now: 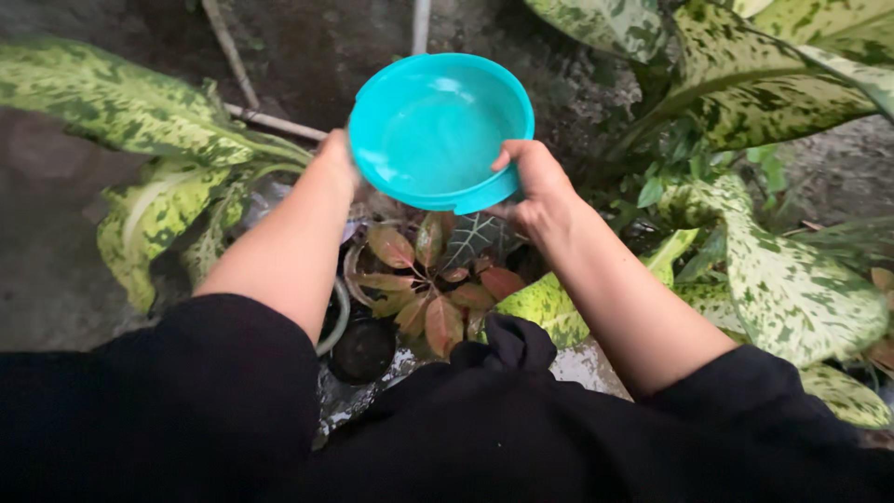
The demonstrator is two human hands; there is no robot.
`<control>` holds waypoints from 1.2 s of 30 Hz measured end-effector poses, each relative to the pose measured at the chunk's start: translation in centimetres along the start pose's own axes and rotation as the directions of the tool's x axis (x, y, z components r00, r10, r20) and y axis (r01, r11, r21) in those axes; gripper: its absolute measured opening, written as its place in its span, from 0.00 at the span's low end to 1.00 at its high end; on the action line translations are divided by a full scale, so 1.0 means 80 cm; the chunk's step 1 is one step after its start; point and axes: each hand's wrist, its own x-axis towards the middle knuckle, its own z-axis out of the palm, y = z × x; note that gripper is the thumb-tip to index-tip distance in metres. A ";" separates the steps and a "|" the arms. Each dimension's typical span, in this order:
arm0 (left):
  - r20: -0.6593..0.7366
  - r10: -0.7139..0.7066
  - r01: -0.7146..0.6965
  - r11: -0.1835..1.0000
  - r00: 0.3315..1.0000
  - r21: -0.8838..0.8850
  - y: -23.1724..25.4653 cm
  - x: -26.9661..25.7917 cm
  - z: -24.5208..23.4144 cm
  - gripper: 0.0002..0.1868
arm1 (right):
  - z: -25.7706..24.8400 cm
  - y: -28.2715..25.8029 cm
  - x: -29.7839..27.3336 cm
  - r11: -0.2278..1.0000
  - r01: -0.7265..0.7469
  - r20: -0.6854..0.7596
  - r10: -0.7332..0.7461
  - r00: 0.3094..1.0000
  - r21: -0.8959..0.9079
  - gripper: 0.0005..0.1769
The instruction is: The person fills a bowl with water from a large pot and pours it onto several plants in the garden.
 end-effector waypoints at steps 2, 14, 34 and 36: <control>0.019 0.022 -0.022 1.000 1.000 -0.003 0.015 0.014 0.025 0.18 | -0.020 -0.010 0.002 0.998 0.001 0.003 -0.002 1.000 0.064 0.36; 0.013 -0.110 0.110 0.994 0.994 -0.025 0.001 -0.025 0.063 0.05 | -0.099 -0.040 -0.005 0.958 0.164 -0.156 -0.129 0.979 0.235 0.42; -0.004 0.006 -0.006 0.986 1.000 0.166 -0.057 0.014 0.108 0.15 | -0.116 0.000 -0.035 0.947 0.017 -0.175 0.042 0.984 0.321 0.38; -0.075 -0.009 0.015 0.996 0.997 0.092 -0.033 0.008 0.089 0.19 | -0.133 0.004 -0.035 0.956 0.036 -0.257 0.042 0.965 0.290 0.38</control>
